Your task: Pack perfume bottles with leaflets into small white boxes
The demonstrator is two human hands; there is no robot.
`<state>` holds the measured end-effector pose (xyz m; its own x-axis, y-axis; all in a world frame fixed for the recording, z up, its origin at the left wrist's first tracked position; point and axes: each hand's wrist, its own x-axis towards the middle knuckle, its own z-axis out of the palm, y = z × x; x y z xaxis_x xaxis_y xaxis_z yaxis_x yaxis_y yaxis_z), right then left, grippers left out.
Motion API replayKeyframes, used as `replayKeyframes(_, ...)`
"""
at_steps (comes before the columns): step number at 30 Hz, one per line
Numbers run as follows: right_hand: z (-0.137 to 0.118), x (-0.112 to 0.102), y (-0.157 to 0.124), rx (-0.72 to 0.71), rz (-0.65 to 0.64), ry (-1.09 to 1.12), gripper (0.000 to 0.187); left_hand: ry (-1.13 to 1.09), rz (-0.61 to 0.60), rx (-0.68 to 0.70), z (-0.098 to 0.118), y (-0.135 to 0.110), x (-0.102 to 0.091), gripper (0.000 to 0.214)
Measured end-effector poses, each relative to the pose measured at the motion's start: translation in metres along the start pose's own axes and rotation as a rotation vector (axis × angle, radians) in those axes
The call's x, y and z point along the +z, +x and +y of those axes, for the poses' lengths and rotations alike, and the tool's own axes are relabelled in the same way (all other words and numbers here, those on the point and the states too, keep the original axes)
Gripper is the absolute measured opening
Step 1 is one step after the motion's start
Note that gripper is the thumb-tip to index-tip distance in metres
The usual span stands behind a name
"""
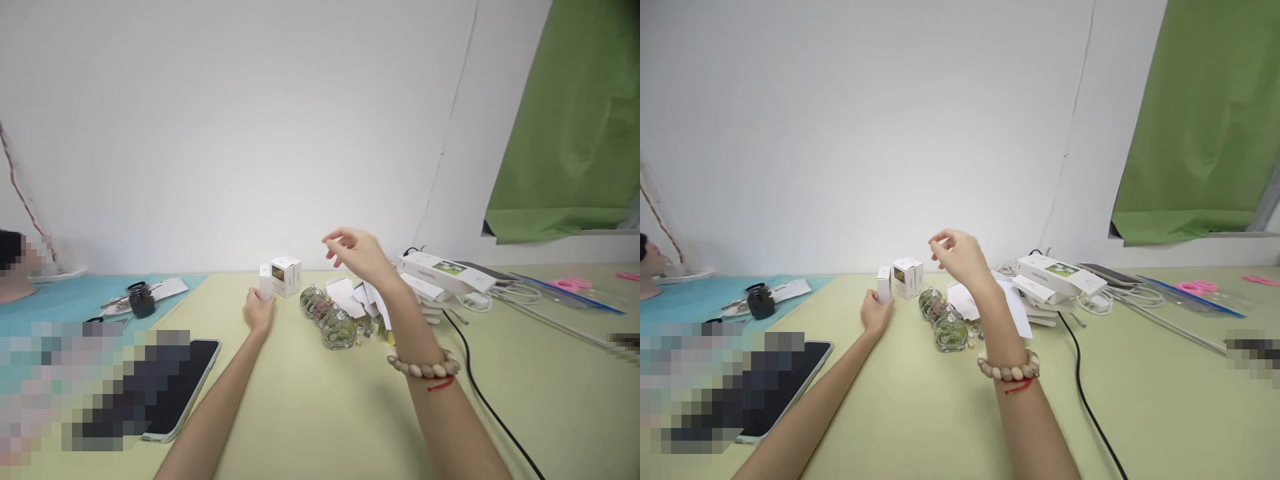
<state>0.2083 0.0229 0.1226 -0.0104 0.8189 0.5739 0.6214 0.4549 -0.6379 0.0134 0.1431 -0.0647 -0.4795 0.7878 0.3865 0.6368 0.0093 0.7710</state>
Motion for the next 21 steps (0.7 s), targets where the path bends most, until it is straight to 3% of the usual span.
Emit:
replayKeyframes(4,0.014,0.022,0.003,0.019,-0.299,-0.118,0.022,-0.017,-0.01,-0.023,0.003,-0.012,-0.012,0.03)
replayKeyframes(9,0.024,0.044,0.0,0.056,-0.501,-0.217,0.026,-0.053,-0.062,0.012,0.002,-0.035,-0.035,0.033)
replayKeyframes(14,0.025,0.049,-0.006,0.126,-0.731,-0.124,0.03,-0.198,-0.127,0.114,-0.009,-0.065,-0.065,0.038)
replayKeyframes(17,0.02,0.048,-0.008,0.157,-0.76,-0.09,0.037,-0.272,-0.179,0.144,-0.013,-0.081,-0.079,0.037)
replayKeyframes(21,0.007,0.049,-0.014,0.188,-0.755,-0.097,0.068,-0.334,-0.267,0.156,-0.008,-0.101,-0.087,0.039)
